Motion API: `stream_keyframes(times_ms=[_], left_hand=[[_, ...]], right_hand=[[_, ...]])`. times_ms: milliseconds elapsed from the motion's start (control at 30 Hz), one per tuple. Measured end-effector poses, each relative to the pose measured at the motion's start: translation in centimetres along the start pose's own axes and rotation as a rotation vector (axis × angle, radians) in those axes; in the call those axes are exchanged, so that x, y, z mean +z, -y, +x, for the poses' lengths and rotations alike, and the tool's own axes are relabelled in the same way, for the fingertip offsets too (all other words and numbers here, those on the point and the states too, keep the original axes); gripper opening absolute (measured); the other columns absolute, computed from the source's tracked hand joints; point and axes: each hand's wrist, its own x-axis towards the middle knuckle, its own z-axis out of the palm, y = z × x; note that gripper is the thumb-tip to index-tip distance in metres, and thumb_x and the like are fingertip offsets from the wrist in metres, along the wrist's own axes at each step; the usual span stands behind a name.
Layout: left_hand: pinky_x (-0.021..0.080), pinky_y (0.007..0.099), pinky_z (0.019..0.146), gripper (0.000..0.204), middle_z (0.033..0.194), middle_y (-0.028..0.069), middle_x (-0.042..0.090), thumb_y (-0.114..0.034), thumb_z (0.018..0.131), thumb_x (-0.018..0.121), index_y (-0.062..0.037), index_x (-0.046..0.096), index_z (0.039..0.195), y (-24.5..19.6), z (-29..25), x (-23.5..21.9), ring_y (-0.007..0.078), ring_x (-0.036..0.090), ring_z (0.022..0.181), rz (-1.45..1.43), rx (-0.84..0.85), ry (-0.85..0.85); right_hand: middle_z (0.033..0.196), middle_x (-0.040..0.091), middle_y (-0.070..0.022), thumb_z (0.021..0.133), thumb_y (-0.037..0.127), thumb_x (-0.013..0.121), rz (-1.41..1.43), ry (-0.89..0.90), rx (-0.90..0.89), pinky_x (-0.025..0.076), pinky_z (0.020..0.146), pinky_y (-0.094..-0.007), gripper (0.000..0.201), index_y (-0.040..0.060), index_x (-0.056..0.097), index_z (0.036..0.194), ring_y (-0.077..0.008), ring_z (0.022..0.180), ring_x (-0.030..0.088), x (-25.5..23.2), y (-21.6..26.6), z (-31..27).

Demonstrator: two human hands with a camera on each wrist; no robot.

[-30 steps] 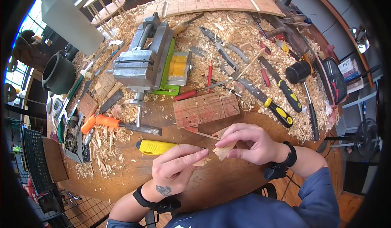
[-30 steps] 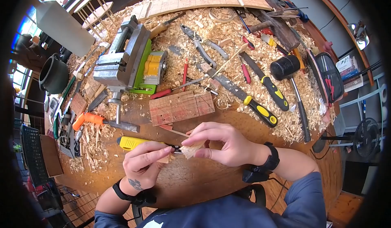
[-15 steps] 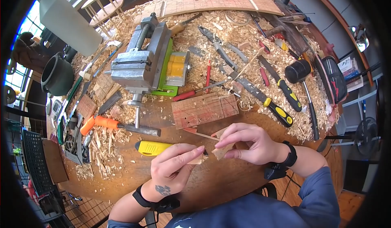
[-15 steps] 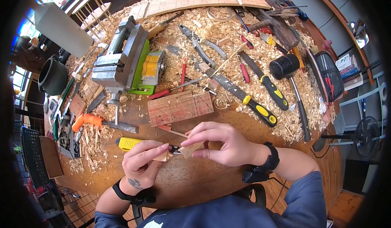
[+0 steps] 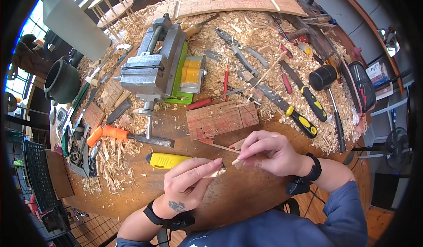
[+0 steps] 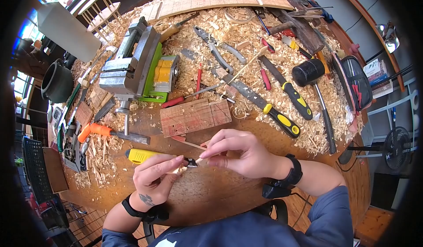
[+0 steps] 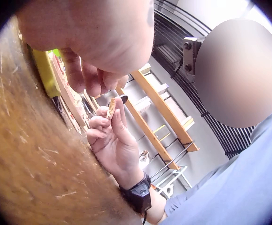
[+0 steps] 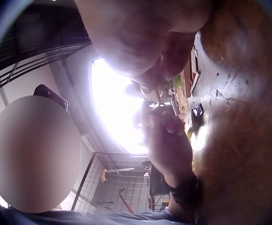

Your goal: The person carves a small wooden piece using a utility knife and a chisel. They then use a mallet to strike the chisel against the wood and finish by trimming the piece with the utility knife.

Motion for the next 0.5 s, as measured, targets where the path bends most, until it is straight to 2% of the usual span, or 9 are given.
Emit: stream_keyframes(times_ms=[133, 200, 400, 500], left_hand=[[0.061, 0.0312, 0.079, 0.045, 0.099, 0.0154, 0.083, 0.008, 0.086, 0.082, 0.0021, 0.075, 0.13, -0.1, 0.1, 0.0, 0.0227, 0.079, 0.086, 0.008, -0.026, 0.0], [0.061, 0.0299, 0.078, 0.045, 0.098, 0.0151, 0.083, 0.008, 0.087, 0.081, 0.0033, 0.074, 0.131, 0.0, 0.0, 0.2, 0.0209, 0.079, 0.085, -0.006, -0.034, -0.006], [0.061, 0.0276, 0.077, 0.043, 0.096, 0.0141, 0.084, 0.006, 0.092, 0.079, 0.0055, 0.071, 0.134, 0.0, -0.1, 0.1, 0.0163, 0.079, 0.081, -0.038, -0.082, 0.003], [0.061, 0.0276, 0.076, 0.042, 0.095, 0.0141, 0.083, 0.007, 0.092, 0.078, 0.0054, 0.071, 0.134, 0.1, -0.1, 0.1, 0.0159, 0.079, 0.08, -0.031, -0.082, 0.002]], right_hand=[[0.116, 0.073, -0.0054, 0.091, -0.003, 0.083, 0.066, -0.031, 0.041, 0.059, 0.085, -0.0275, 0.036, 0.0087, 0.08, 0.125, -0.0148, 0.103, 0.07, -0.1, 0.2, -0.1], [0.118, 0.071, -0.0047, 0.091, -0.003, 0.083, 0.114, -0.041, 0.194, 0.06, 0.089, -0.0278, 0.038, 0.009, 0.079, 0.127, -0.0134, 0.107, 0.069, -0.3, 1.0, 0.0], [0.122, 0.068, -0.0044, 0.092, -0.001, 0.084, 0.12, -0.013, 0.233, 0.06, 0.088, -0.0249, 0.043, 0.009, 0.077, 0.133, -0.0128, 0.111, 0.067, -0.2, 1.2, 0.0], [0.119, 0.071, -0.0049, 0.091, 0.002, 0.085, 0.144, -0.05, 0.232, 0.059, 0.085, -0.0242, 0.04, 0.0083, 0.078, 0.131, -0.0133, 0.109, 0.068, 0.0, 1.0, 0.0]])
